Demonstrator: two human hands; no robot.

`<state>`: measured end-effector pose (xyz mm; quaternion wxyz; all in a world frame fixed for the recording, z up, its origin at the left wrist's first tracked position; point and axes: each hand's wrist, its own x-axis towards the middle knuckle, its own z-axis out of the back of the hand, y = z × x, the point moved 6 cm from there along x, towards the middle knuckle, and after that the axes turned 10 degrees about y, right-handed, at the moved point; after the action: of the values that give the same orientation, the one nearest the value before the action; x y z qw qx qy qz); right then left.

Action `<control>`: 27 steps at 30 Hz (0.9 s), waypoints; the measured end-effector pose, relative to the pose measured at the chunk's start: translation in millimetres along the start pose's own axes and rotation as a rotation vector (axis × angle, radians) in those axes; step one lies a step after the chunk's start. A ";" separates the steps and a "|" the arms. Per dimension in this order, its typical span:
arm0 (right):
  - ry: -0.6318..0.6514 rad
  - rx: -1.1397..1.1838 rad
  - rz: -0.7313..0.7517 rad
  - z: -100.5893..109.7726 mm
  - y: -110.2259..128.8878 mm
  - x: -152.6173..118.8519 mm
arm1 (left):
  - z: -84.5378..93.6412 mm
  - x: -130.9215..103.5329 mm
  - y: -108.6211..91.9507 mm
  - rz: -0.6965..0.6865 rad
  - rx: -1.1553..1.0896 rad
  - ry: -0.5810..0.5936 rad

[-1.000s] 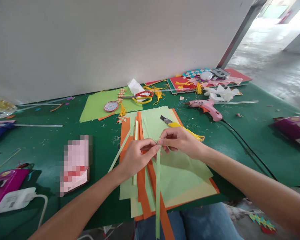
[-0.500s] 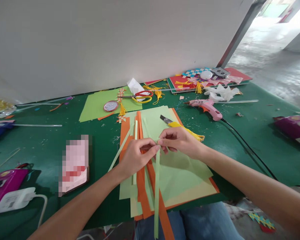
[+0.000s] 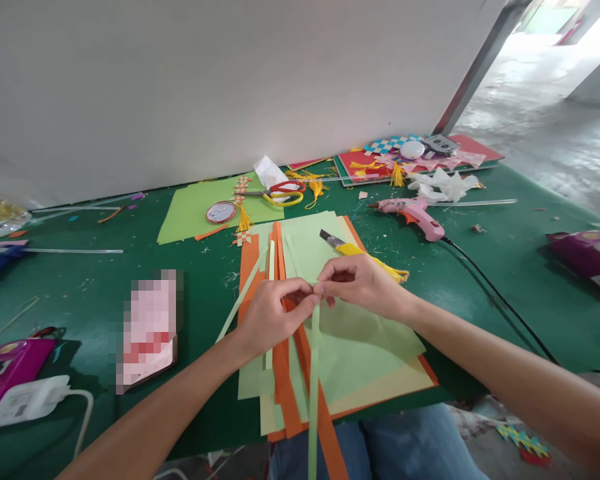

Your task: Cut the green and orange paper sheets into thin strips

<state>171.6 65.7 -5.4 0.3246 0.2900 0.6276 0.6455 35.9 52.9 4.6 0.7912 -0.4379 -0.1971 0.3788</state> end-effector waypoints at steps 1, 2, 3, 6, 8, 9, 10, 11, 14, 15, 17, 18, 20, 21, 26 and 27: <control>0.002 -0.002 0.011 -0.5 0.5 -0.4 | 0.0 -0.2 -0.1 -0.003 0.011 -0.002; 0.002 -0.004 0.020 -1.0 0.9 -0.7 | 0.2 -0.5 0.0 -0.005 0.021 -0.005; -0.001 -0.009 0.027 -1.3 1.3 -1.1 | 0.5 -0.7 0.1 -0.005 0.029 -0.008; -0.018 -0.027 0.030 -1.3 1.7 -1.7 | 1.2 -0.8 0.1 -0.006 0.044 -0.016; -0.026 -0.039 0.026 -1.0 1.6 -1.7 | 1.6 -0.3 -0.3 -0.010 0.054 -0.022; -0.027 -0.043 0.026 -0.9 1.5 -1.6 | 1.8 0.1 -0.6 -0.013 0.058 -0.026; -0.027 -0.045 0.027 -0.9 1.5 -1.5 | 1.9 0.4 -0.8 -0.016 0.060 -0.029; -0.027 -0.046 0.029 -0.8 1.4 -1.4 | 1.9 0.6 -1.0 -0.019 0.062 -0.031; -0.025 -0.044 0.030 -0.5 0.9 -1.5 | 1.7 0.5 -1.2 -0.018 0.062 -0.028; -0.024 -0.045 0.031 -0.4 0.7 -1.6 | 1.7 0.2 -1.4 -0.017 0.060 -0.026; -0.019 -0.048 0.035 -0.6 0.5 -1.8 | 2.0 -0.3 -1.3 -0.010 0.051 -0.026; -0.017 -0.051 0.038 -0.8 0.4 -1.8 | 2.0 -0.4 -1.1 -0.004 0.045 -0.024; -0.018 -0.063 0.036 -1.0 0.2 -1.7 | 1.8 -0.2 -0.4 0.010 0.036 -0.017; -0.018 -0.073 0.036 -1.2 0.1 -1.6 | 1.6 0.0 -0.1 0.016 0.032 -0.013; -0.017 -0.114 0.045 -1.2 -0.1 -0.7 | -0.2 1.0 0.6 0.031 0.002 0.007; -0.016 -0.117 0.048 -1.0 -0.2 -0.6 | -0.5 1.0 0.6 0.032 -0.001 0.011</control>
<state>171.2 64.6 -5.6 0.3304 0.2906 0.5792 0.6862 36.6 53.6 3.8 0.7858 -0.4436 -0.1857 0.3888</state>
